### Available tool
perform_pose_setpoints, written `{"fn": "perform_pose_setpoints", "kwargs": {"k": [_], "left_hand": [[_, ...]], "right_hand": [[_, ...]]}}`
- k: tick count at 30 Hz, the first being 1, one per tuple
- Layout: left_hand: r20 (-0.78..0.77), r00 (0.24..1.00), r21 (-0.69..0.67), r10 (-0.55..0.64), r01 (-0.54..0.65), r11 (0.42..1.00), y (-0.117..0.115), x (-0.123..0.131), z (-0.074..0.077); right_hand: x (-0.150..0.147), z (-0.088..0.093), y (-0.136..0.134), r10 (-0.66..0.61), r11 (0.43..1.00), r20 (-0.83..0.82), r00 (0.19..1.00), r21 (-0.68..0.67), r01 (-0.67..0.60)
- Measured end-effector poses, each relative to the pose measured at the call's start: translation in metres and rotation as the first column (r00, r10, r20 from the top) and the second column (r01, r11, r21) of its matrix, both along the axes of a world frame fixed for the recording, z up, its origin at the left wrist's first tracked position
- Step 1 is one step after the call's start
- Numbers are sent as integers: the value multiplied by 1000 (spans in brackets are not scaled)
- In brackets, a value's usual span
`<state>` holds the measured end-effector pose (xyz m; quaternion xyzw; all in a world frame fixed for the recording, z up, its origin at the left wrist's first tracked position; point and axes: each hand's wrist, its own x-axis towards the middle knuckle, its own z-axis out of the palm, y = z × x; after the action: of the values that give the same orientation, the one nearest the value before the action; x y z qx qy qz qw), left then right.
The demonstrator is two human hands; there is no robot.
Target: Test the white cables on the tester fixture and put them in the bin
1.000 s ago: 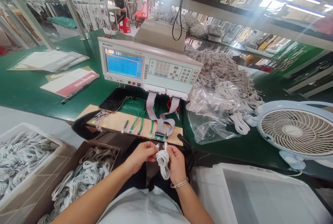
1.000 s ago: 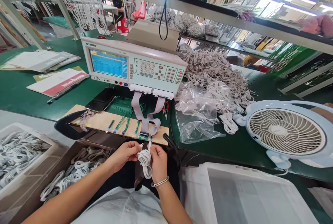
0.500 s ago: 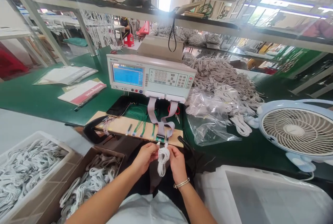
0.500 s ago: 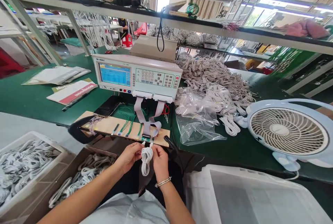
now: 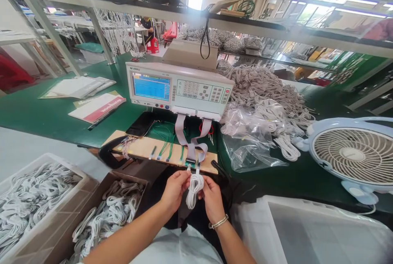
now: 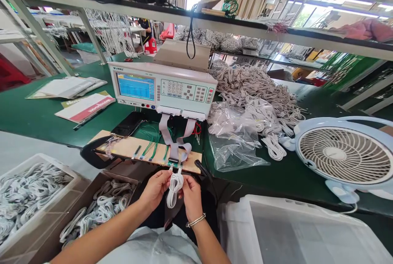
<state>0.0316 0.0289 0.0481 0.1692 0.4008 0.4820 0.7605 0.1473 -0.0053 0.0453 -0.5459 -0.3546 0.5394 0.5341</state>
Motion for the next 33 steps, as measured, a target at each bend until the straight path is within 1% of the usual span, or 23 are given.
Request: {"fn": "perform_pose_setpoints", "kwargs": {"k": [2, 5, 8, 9, 14, 17, 23, 27, 30, 33], "left_hand": [[22, 1000, -7, 14, -14, 1000, -1, 2, -3], [4, 1000, 7, -5, 5, 1000, 1, 3, -5], [-20, 1000, 23, -19, 20, 1000, 5, -1, -3], [-28, 999, 22, -40, 41, 999, 7, -3, -2], [-90, 972, 0, -219, 220, 976, 16, -13, 9], [-92, 963, 25, -253, 256, 966, 22, -11, 9], [-136, 961, 70, -239, 250, 966, 27, -3, 2], [-170, 967, 94, -188, 206, 974, 27, -1, 2], [-142, 980, 117, -141, 158, 980, 20, 1, 6], [-100, 987, 128, -127, 140, 982, 6, 1, 11]], "right_hand": [[-1, -1, 1, -10, 1000, -37, 999, -14, 10], [-3, 0, 4, -20, 999, -86, 996, -47, 16], [-4, 4, 7, -6, 996, -108, 994, -86, -3], [-4, 5, 8, 4, 995, -112, 994, -94, -15], [-2, 12, 14, 74, 984, -89, 993, -158, -87], [-2, 11, 20, 109, 971, -36, 993, -212, -114], [-3, 4, 29, 106, 963, 72, 992, -255, -84], [-6, 6, 30, 63, 971, 71, 995, -235, -45], [-7, 5, 24, 27, 976, 49, 998, -219, -16], [-10, 0, 13, 55, 966, 54, 997, -254, -40]]}}
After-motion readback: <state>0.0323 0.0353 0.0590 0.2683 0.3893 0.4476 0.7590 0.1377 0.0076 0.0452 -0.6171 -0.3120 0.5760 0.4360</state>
